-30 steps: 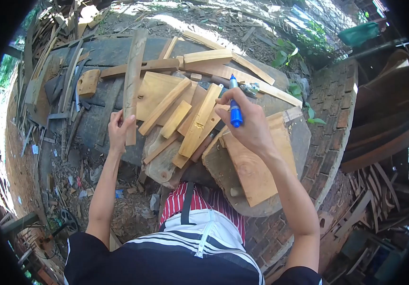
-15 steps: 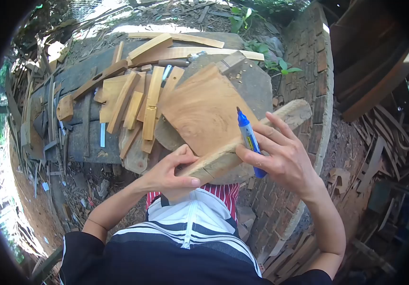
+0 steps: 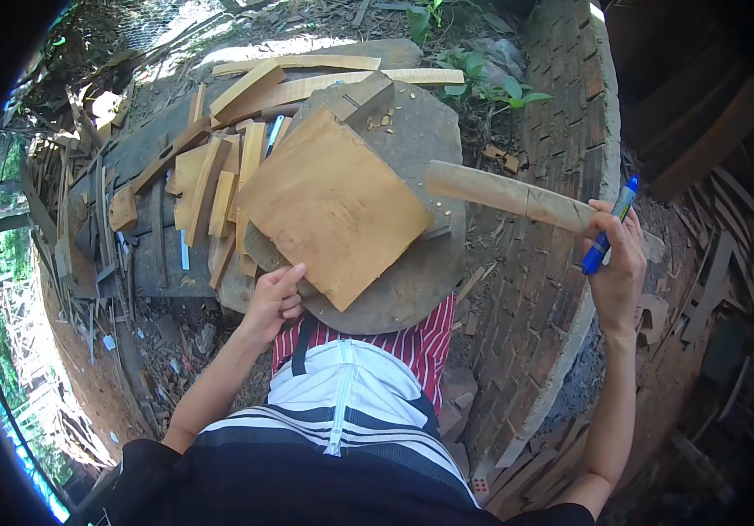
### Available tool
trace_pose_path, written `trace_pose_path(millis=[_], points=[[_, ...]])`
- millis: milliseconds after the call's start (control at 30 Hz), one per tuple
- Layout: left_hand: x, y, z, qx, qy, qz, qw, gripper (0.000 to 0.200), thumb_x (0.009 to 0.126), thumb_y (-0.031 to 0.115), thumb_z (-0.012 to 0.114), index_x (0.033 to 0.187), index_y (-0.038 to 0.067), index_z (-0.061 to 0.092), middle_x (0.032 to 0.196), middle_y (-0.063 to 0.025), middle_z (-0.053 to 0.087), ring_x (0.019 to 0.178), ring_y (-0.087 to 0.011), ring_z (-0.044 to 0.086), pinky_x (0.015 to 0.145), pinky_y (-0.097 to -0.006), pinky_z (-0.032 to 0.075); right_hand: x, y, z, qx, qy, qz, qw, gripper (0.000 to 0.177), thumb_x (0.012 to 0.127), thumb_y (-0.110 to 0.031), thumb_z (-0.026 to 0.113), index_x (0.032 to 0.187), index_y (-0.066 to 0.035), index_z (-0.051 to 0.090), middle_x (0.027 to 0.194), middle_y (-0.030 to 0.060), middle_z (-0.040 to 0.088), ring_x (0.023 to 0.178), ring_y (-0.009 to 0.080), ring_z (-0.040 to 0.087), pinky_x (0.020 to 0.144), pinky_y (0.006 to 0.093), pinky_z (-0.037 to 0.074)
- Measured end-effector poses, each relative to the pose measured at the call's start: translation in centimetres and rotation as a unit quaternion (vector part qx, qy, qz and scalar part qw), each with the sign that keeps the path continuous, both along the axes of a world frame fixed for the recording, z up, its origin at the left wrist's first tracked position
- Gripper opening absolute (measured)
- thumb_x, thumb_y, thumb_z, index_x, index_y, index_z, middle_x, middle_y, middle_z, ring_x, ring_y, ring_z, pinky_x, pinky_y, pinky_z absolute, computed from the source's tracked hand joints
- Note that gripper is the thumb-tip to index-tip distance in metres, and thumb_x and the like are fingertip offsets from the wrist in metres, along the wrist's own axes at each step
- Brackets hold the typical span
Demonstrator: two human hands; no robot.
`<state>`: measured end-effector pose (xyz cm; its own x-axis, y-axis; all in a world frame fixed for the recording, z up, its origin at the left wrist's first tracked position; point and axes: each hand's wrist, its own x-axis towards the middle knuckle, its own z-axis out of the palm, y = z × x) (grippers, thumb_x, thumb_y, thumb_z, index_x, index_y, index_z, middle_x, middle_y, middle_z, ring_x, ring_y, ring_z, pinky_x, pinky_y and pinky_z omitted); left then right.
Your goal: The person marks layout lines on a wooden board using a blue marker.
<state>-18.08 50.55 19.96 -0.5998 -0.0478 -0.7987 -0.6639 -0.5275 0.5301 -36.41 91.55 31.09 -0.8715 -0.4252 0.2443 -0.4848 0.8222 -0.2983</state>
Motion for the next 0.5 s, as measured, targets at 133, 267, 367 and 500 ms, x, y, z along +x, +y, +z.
trace_pose_path(millis=[133,267,367,500], points=[[-2.0,-0.3,0.6,-0.074,0.007,-0.065,0.995,0.021,0.093,0.028,0.069,0.097,0.009,0.063,0.066,0.0125,0.04,0.048,0.0014,0.029,0.043,-0.0176,0.024,-2.1,0.3,-1.4,-0.013,0.016,-0.016,1.0,0.033,0.072,0.006,0.07,0.099,-0.007,0.056,0.109,0.0079,0.067,0.11,0.0334,0.06,0.102,0.0446,0.041],[-2.9,0.1,0.8,-0.101,-0.016,-0.06,0.993,0.023,0.092,0.029,0.07,0.096,0.008,0.064,0.069,0.0119,0.047,0.051,0.0012,0.031,0.044,-0.0183,0.025,-3.7,-0.3,-3.1,-0.007,0.003,0.013,1.0,0.034,0.07,0.006,0.072,0.097,-0.006,0.055,0.108,0.0076,0.067,0.108,0.0336,0.06,0.1,0.0448,0.042],[-2.6,-0.1,0.3,-0.063,0.006,0.018,0.998,0.023,0.092,0.032,0.069,0.09,0.01,0.062,0.069,0.0107,0.049,0.051,0.0,0.033,0.045,-0.0191,0.026,-4.2,-0.9,-3.3,-0.022,-0.044,0.015,0.999,0.034,0.069,0.006,0.073,0.095,-0.006,0.054,0.108,0.0072,0.067,0.106,0.0332,0.06,0.1,0.0448,0.042],[-1.9,-0.8,0.9,-0.04,0.052,0.05,0.997,0.027,0.092,0.035,0.069,0.083,0.011,0.061,0.069,0.0096,0.048,0.053,-0.0007,0.034,0.047,-0.0189,0.026,-5.0,-1.8,-3.9,-0.023,-0.042,0.069,0.996,0.035,0.067,0.005,0.073,0.093,-0.006,0.053,0.107,0.0072,0.067,0.105,0.0316,0.061,0.101,0.0443,0.043]])
